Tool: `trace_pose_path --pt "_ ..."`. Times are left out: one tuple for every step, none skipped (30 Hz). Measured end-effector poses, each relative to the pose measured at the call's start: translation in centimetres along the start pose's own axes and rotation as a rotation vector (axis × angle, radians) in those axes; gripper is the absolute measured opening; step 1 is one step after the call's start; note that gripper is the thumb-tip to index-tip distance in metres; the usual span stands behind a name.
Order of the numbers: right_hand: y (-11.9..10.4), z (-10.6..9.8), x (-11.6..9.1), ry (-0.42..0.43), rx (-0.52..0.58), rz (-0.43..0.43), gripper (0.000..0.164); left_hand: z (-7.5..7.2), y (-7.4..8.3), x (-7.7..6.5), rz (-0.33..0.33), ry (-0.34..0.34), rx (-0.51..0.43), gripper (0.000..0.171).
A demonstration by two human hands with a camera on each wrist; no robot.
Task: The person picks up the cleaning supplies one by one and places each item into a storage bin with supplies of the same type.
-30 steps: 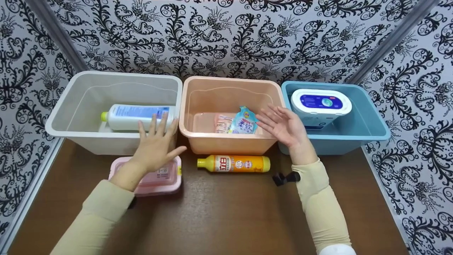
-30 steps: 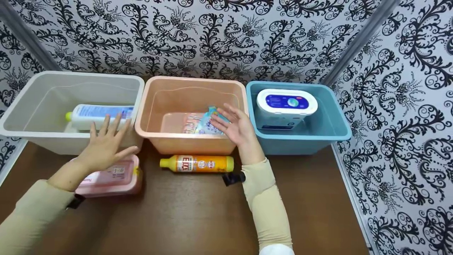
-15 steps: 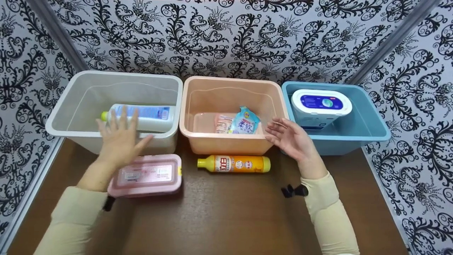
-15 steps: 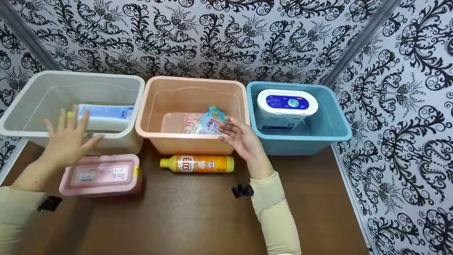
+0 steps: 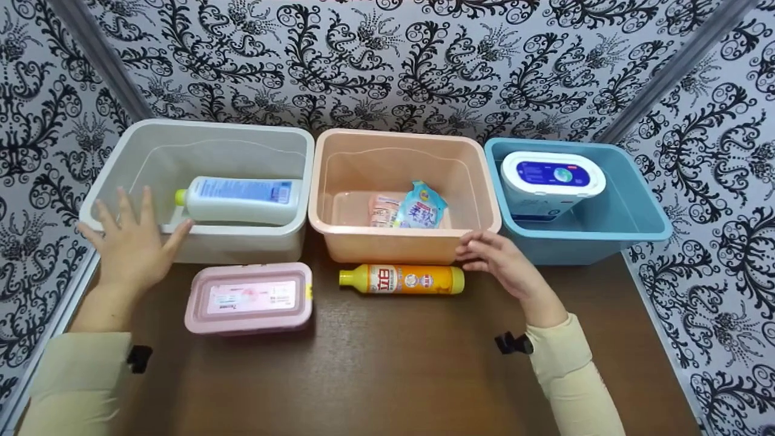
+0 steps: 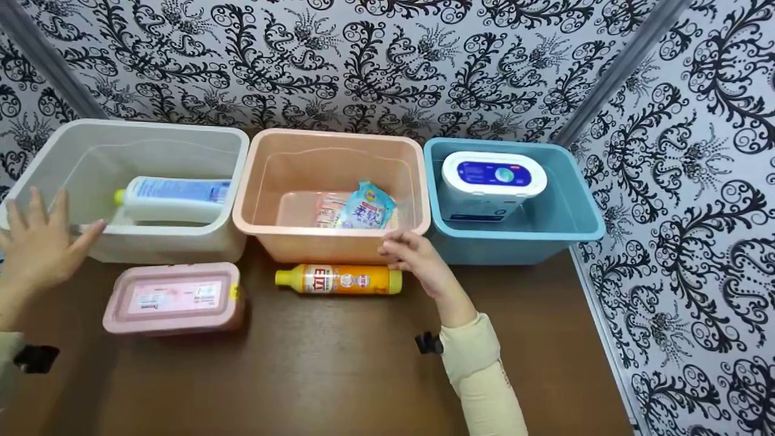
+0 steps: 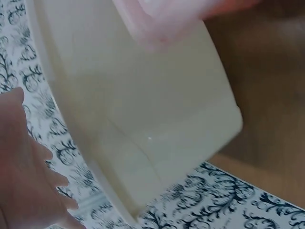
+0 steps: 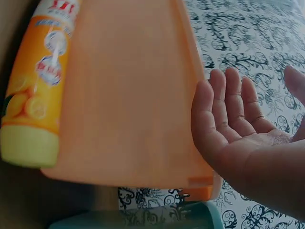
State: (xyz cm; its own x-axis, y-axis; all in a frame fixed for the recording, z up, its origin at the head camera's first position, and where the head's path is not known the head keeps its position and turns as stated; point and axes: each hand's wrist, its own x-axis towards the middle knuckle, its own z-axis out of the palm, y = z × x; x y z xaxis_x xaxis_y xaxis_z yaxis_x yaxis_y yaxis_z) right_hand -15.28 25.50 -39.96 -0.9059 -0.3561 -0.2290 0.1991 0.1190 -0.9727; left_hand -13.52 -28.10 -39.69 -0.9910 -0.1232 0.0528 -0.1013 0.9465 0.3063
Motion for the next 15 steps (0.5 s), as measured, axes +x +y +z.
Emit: trace_pose_path --pt "0.3 0.1 0.1 0.021 -0.058 0.011 0.02 0.0 -0.3 0.0 -0.012 0.0 0.002 0.094" --pt "0.6 0.2 0.2 0.041 -0.112 0.026 0.026 0.0 -0.6 0.1 -0.023 0.001 0.006 0.094" --pt "0.9 0.4 0.3 0.057 -0.167 0.04 0.032 0.1 -0.9 0.2 -0.033 0.0 0.01 0.095" --pt "1.3 0.5 0.4 0.066 -0.222 0.05 0.037 0.1 -1.2 0.2 -0.042 -0.003 0.011 0.094" --pt "1.6 0.6 0.5 0.069 -0.277 0.053 0.042 0.2 -1.4 0.2 -0.049 -0.004 0.01 0.094" --pt "2.0 0.8 0.5 0.068 -0.33 0.062 0.046 0.2 -1.6 0.3 -0.056 -0.005 0.01 0.094" --pt "2.3 1.0 0.6 0.063 -0.381 0.068 0.048 0.3 -1.8 0.3 -0.065 -0.007 0.011 0.094" --pt "2.7 1.1 0.6 0.054 -0.433 0.072 0.051 0.4 -1.9 0.3 -0.074 -0.008 0.009 0.094" --pt "3.1 1.3 0.7 0.052 -0.483 0.076 0.053 0.4 -2.1 0.3 -0.083 -0.007 0.004 0.093" --pt "3.5 1.5 0.8 0.053 -0.533 0.077 0.055 0.5 -2.2 0.3 -0.091 -0.005 0.0 0.094" --pt "3.8 1.8 0.8 0.059 -0.577 0.08 0.056 0.5 -2.3 0.3 -0.101 -0.005 -0.003 0.094" --pt "4.2 2.1 0.9 0.066 -0.622 0.079 0.057 0.5 -2.4 0.3 -0.114 -0.006 -0.003 0.095" --pt "4.6 2.4 1.0 0.078 -0.66 0.074 0.057 0.6 -2.5 0.3 -0.124 -0.008 -0.006 0.095" --pt "4.9 2.7 1.2 0.092 -0.696 0.065 0.056 0.6 -2.5 0.4 -0.132 -0.014 -0.011 0.096" --pt "5.3 3.0 1.3 0.109 -0.735 0.05 0.054 0.6 -2.6 0.4 -0.138 -0.021 -0.012 0.097"
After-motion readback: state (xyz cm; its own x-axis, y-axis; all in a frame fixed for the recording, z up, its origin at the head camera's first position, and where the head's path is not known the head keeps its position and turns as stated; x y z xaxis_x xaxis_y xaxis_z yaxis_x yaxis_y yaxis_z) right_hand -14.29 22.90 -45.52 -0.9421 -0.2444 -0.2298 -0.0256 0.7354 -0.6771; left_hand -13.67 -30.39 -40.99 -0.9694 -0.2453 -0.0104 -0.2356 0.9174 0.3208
